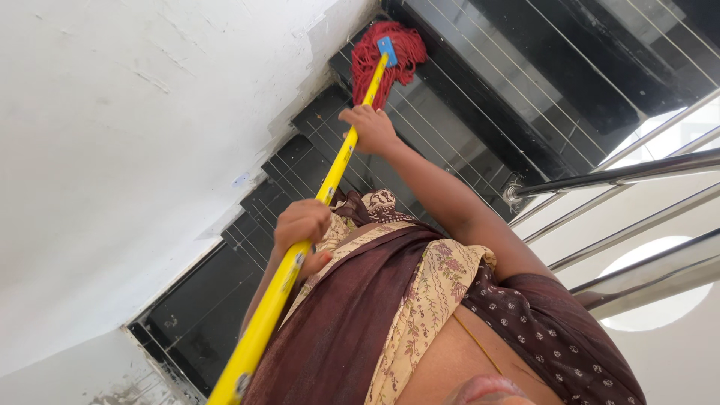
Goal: The person mops the steps of a staircase using a mop.
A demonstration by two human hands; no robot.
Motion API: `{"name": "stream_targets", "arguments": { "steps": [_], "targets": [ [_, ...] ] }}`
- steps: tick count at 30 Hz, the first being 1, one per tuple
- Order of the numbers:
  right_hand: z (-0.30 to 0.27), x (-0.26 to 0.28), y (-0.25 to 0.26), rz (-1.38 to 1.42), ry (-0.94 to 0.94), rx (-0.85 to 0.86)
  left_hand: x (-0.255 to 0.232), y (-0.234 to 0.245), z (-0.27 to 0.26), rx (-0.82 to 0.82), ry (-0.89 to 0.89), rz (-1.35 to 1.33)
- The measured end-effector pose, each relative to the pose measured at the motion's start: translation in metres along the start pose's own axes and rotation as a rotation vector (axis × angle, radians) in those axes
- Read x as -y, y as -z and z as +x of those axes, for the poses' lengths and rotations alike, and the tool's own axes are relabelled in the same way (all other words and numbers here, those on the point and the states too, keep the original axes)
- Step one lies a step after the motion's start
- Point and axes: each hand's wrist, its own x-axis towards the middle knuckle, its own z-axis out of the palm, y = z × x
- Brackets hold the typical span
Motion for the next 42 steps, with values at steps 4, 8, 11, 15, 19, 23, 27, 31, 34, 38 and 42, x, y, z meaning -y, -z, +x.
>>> {"name": "stream_targets", "arguments": {
  "steps": [4,8,11,15,19,23,27,31,34,38,42],
  "targets": [
    [0.004,-0.027,-0.023,0.196,-0.039,-0.042,0.018,-0.003,0.009,-0.039,-0.046,0.002],
    [0.001,-0.021,-0.018,0.128,0.02,-0.063,0.016,0.01,-0.002,-0.074,-0.019,-0.009],
    [-0.009,0.002,-0.001,0.146,-0.039,-0.036,0.011,0.02,-0.01,-0.158,-0.004,-0.053],
    [-0.029,0.039,0.025,0.126,-0.073,0.023,-0.02,0.042,-0.009,-0.254,0.002,-0.227],
    [-0.059,0.073,0.053,0.05,0.0,0.073,-0.054,0.06,-0.007,-0.212,-0.048,-0.312],
    [-0.077,0.102,0.084,0.002,0.016,0.288,-0.074,0.081,-0.007,-0.31,-0.032,-0.393],
    [-0.084,0.121,0.098,-0.023,0.004,0.381,-0.079,0.087,-0.001,-0.272,-0.06,-0.442],
    [-0.08,0.116,0.092,-0.012,0.02,0.308,-0.08,0.078,0.0,-0.094,-0.117,-0.43],
    [-0.07,0.102,0.075,-0.017,0.048,0.205,-0.076,0.067,-0.003,-0.031,-0.111,-0.411],
    [-0.046,0.072,0.048,-0.062,0.064,0.137,-0.061,0.052,-0.009,-0.062,-0.055,-0.304],
    [-0.018,0.039,0.018,-0.068,0.03,0.126,-0.03,0.028,-0.016,-0.069,-0.014,-0.17]
  ]
}}
